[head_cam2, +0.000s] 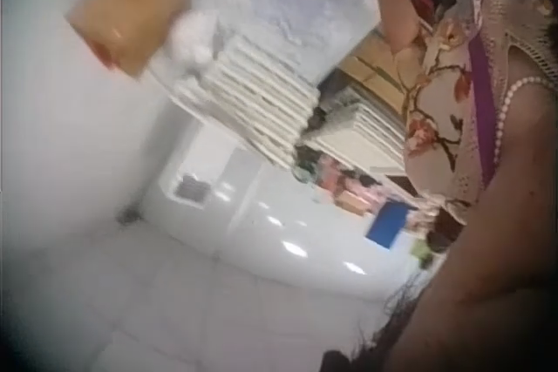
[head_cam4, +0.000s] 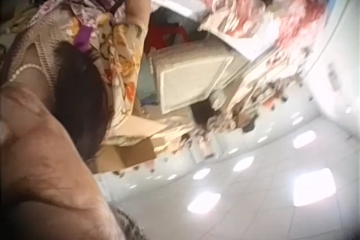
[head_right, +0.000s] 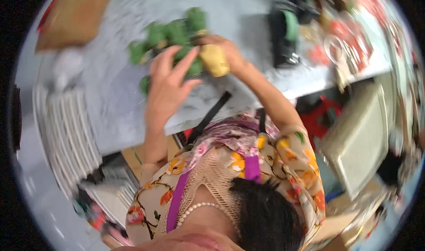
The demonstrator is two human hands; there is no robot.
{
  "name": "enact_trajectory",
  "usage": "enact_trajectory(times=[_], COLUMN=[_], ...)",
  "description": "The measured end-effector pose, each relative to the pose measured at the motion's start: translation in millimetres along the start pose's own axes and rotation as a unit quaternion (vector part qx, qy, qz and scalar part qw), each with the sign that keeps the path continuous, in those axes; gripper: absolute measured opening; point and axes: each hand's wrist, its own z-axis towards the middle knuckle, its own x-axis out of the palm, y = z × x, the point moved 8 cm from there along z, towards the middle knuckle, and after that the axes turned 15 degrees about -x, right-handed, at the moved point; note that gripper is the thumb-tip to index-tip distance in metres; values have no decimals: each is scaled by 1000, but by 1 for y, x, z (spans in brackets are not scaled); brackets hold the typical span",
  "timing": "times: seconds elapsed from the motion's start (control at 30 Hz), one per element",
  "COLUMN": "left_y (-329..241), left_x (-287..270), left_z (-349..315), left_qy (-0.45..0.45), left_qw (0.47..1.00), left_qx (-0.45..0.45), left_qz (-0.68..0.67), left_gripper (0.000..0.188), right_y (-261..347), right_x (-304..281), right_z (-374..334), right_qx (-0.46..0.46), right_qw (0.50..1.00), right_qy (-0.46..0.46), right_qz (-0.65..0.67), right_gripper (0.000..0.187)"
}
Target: Packaging toy dinosaur figurines into plastic trays and placing them into cardboard boxes.
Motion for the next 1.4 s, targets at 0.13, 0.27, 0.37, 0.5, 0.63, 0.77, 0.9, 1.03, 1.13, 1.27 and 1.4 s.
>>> enact_trajectory(times=[0.13, 0.27, 0.37, 0.5, 0.63, 0.77, 0.9, 1.03, 1.13, 1.27, 1.4], left_y=[15, 154, 294, 463, 496, 462, 351, 289, 357, 423, 443], left_x=[-46, -79, -90, -52, -20, 9, -144, -361, -431, -445, -437], left_z=[-45, -85, -123, -160, -192, -135, -97, -129, -156, -150, -159], left_qy=[-80, -252, -341, -199, -132, -102, -273, -347, -267, -177, -68], left_qw=[989, 938, 864, 825, 812, 841, 897, 808, 794, 881, 886], left_qx=[-6, -229, -354, -511, -563, -532, -342, -299, -356, -439, -435], left_qz=[-121, -63, 110, 133, 82, 16, 64, 370, 414, 4, 145], left_gripper=[66, 55, 46, 44, 38, 32, 40, 59, 69, 77, 72], right_y=[-16, -16, -17, -36, 12, 106, 155, 121, 41, 9, 129], right_x=[-29, -81, -101, -95, -52, 47, 158, 236, 258, 237, 199], right_z=[-33, -50, -23, -37, -102, -35, 80, 103, 124, 200, 336], right_qx=[84, -104, -56, 229, 293, 370, -85, -134, -119, 35, -56], right_qw=[995, 961, 958, 961, 948, 860, 975, 965, 965, 939, 987], right_qy=[35, -47, -29, -63, 125, 164, 207, 224, 181, 168, -69], right_qz=[-27, -252, -280, -140, 11, 310, 9, -30, -148, -296, 131], right_gripper=[49, 50, 44, 33, 24, 49, 72, 76, 72, 58, 32])
